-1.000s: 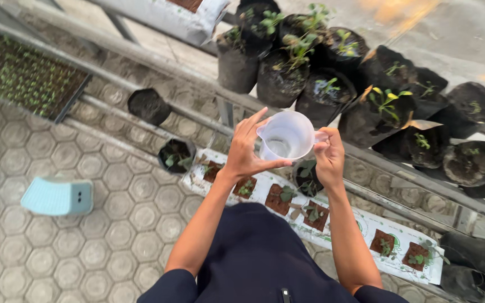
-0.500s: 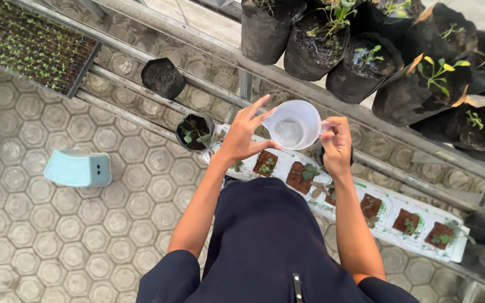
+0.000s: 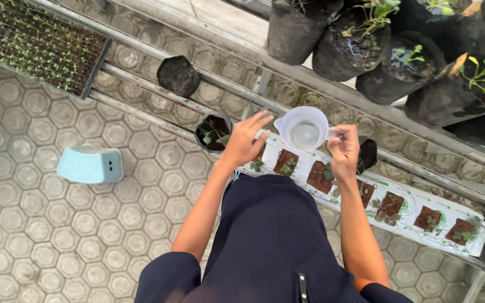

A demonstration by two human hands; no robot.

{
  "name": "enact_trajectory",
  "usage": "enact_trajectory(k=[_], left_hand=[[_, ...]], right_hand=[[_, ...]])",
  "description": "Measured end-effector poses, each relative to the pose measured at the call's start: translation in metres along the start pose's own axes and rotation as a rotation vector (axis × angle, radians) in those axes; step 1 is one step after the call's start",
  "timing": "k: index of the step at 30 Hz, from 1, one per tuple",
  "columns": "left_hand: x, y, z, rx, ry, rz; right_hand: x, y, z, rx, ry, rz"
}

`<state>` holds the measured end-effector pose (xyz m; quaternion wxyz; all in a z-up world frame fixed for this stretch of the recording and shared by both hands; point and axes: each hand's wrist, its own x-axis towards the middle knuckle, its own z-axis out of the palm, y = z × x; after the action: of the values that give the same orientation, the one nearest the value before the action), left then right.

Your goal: The person uses a plastic pitcher to water small plants growing in black nursery bags and in white rectangular planters. The person pours water from the pitcher into several plant containers before refilling the pitcher from a large bucket on the ground.

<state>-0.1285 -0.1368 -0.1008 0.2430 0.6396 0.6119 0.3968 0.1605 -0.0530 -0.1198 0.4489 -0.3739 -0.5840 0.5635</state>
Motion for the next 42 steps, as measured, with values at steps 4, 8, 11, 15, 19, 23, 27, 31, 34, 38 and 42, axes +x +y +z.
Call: enact_trajectory(k=[4,8,11,15,19,23,27,31,34,38,42], left_hand=[[-0.013,-0.005,0.009,-0.05,0.007,-0.042],[-0.027,-0.019,0.002,-0.04,0.014,-0.08],[-0.039,-0.035,-0.013,0.032,0.098,-0.081],[-0.058,-0.059,-0.025,0.118,0.159,-0.135],[-0.077,-0.075,-0.024,0.167,0.126,-0.187],[-0.087,-0.085,-0.019,0.185,0.07,-0.155],[-0.09,-0.083,-0.01,0.224,-0.027,-0.077],[-0.082,-0.074,0.0,0.289,-0.108,-0.033],[-0.076,-0.075,0.005,0.27,-0.142,-0.039],[-0.07,-0.079,0.015,0.309,-0.137,0.023],[-0.062,-0.081,0.018,0.343,-0.101,0.081]], right_hand=[[-0.001,0.006,0.016,-0.016,-0.015,0.029],[-0.001,0.01,0.033,0.027,-0.073,0.015],[0.001,0.013,0.045,0.026,-0.095,0.041],[0.0,0.021,0.056,-0.079,-0.126,0.058],[-0.001,0.022,0.058,-0.268,-0.156,-0.014],[-0.004,0.012,0.058,-0.436,-0.161,-0.024],[-0.008,0.005,0.055,-0.611,-0.197,-0.019],[-0.007,0.004,0.045,-0.762,-0.261,-0.119],[-0.01,0.005,0.041,-0.779,-0.279,-0.113],[-0.013,0.002,0.042,-0.84,-0.294,-0.123],[-0.015,-0.002,0.043,-0.905,-0.309,-0.165]])
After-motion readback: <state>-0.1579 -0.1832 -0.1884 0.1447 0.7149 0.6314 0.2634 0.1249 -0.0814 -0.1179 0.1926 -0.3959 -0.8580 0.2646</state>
